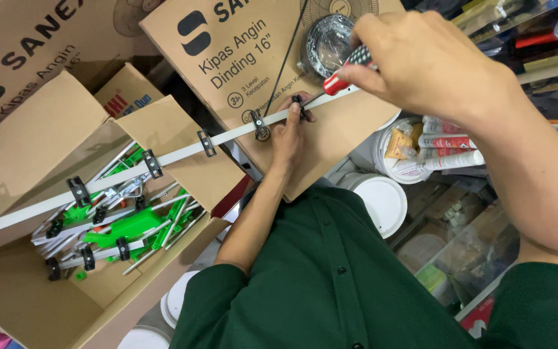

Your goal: The person assembles an antenna by inserting metal elements into plastic clips on a central bar and securing them with a screwdriver.

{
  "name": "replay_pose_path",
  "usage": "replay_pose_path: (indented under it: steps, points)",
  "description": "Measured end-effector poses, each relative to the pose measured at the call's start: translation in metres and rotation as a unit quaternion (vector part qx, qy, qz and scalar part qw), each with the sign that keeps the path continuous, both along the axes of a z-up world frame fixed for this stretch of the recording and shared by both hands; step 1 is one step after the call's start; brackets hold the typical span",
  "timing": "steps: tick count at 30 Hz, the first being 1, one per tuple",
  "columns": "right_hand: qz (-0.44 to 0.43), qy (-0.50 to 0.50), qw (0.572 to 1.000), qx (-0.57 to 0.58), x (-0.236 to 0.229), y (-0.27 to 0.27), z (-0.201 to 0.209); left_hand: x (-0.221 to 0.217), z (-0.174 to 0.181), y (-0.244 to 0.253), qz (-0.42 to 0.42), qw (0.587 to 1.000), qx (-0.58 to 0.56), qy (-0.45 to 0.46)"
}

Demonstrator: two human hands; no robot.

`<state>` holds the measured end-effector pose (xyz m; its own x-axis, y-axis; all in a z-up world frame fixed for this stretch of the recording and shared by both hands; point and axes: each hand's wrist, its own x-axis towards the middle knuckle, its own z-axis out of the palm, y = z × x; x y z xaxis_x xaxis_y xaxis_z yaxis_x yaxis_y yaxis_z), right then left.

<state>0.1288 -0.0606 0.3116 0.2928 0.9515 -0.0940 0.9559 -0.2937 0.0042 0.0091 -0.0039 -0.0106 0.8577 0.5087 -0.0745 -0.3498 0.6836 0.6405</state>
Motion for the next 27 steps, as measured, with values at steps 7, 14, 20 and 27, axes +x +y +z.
replay_pose_path:
  steps: [7, 14, 20, 27]
  points:
    - [0.097, -0.117, 0.988, -0.019, -0.019, 0.01, 0.016, -0.001, -0.009, 0.005, -0.011, 0.993, 0.104, 0.055]
    - [0.043, -0.049, 0.997, -0.046, -0.002, 0.006, 0.003, -0.004, -0.004, 0.001, -0.004, 0.997, 0.062, 0.047]
    - [-0.029, -0.013, 0.995, -0.094, 0.011, 0.005, -0.003, -0.001, -0.005, -0.002, 0.003, 1.0, -0.011, -0.001]
    - [0.063, 0.062, 0.996, 0.002, 0.003, 0.0, 0.017, -0.003, -0.011, 0.001, -0.035, 0.998, -0.034, -0.03]
